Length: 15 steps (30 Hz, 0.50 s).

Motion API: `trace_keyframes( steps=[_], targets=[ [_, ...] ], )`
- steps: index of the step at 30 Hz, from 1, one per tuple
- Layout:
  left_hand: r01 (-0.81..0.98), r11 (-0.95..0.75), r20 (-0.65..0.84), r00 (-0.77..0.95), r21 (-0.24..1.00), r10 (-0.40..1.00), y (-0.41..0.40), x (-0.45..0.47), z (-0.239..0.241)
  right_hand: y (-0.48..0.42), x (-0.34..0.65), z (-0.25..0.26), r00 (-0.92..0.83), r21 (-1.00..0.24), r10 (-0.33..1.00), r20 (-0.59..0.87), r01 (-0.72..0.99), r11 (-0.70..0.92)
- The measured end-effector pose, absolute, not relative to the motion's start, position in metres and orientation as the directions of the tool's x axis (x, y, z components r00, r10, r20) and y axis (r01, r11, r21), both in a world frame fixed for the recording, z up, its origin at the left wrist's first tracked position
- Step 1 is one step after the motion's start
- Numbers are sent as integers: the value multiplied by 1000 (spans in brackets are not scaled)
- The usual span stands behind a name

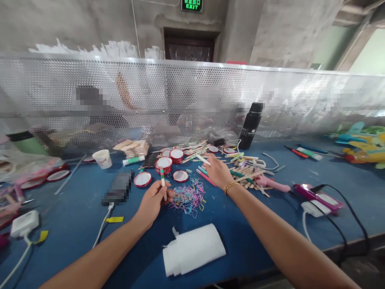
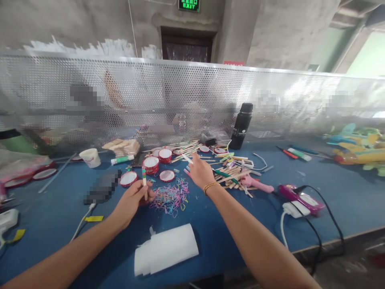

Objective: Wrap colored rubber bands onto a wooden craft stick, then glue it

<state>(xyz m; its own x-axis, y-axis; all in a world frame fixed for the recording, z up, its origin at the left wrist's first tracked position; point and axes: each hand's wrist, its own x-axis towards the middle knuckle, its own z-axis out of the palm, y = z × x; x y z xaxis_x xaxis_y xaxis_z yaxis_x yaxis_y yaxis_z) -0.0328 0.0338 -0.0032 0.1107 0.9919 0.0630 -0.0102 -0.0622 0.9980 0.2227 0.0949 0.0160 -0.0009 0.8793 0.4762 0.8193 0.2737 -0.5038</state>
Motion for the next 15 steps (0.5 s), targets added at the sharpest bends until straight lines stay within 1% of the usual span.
trace_keyframes(
  steps=[3,7,11,15],
  targets=[
    [-10,-57,57,121,998,991,34,-32,-6,91,219,14,-2,-355,887,461,916,187],
    [-1,-64,63,138,998,988,34,-31,-9,85,214,12,-15,-190,875,484,974,122],
    [16,-78,75,145,997,987,33,-31,-8,84,213,13,-29,-86,883,468,993,78],
    [10,-33,31,129,999,991,32,-31,-6,85,212,10,-55,-15,902,428,998,68]
  ],
)
